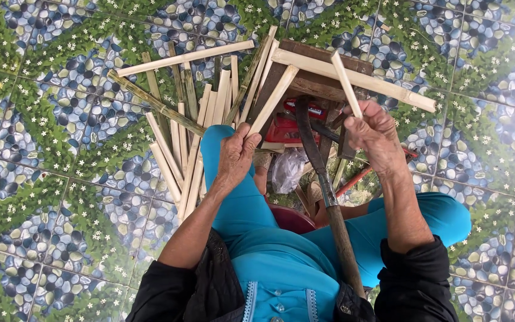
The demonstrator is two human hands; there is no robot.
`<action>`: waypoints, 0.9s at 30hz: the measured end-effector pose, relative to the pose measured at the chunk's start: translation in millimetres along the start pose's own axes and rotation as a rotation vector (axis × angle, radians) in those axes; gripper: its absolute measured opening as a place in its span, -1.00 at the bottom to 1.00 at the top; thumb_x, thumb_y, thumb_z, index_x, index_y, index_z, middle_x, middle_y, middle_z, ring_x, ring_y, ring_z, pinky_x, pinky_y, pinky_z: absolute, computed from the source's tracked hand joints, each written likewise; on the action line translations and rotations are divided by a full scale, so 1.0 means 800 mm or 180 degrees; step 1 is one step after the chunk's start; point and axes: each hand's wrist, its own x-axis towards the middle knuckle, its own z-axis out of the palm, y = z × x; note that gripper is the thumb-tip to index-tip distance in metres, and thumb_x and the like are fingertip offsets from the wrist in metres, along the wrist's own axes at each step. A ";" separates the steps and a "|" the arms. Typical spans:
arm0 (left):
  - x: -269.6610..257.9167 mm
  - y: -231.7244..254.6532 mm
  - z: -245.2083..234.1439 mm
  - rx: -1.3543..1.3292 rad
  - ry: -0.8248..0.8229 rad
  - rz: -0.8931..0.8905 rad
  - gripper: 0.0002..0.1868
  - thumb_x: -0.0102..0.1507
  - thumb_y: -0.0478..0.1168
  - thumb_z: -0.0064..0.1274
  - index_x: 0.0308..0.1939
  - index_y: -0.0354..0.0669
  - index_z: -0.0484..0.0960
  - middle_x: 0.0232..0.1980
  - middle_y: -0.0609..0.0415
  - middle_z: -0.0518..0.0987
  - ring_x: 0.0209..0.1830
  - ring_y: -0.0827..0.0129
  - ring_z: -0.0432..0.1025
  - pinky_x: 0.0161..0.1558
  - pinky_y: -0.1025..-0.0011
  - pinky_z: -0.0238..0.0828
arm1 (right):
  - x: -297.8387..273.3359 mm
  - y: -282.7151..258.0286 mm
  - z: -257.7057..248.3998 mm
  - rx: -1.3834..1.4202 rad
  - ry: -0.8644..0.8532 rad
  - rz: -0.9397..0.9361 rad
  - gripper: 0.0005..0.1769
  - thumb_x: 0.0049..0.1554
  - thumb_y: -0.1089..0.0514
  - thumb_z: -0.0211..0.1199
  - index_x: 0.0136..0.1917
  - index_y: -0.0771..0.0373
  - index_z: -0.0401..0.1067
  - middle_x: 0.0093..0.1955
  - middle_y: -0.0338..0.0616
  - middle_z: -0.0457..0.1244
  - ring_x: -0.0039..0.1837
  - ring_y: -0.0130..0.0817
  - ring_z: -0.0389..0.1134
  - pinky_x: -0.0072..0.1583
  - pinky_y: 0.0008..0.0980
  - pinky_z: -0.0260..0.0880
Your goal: The person is using a machete to split and trim bamboo strips into thinner pieces while sitting on a small stool.
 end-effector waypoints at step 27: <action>0.150 0.216 -0.134 0.1651 0.1383 0.2051 -0.68 0.62 -0.02 -0.37 0.30 0.05 0.45 -0.53 0.13 0.37 -0.65 0.45 0.19 -0.55 0.43 0.07 | -0.032 0.019 -0.066 0.0146 0.1509 -0.0228 -0.43 0.24 -0.37 0.02 0.26 0.04 0.41 -0.23 -0.41 0.07 -0.21 -0.60 0.10 -0.13 -0.58 0.25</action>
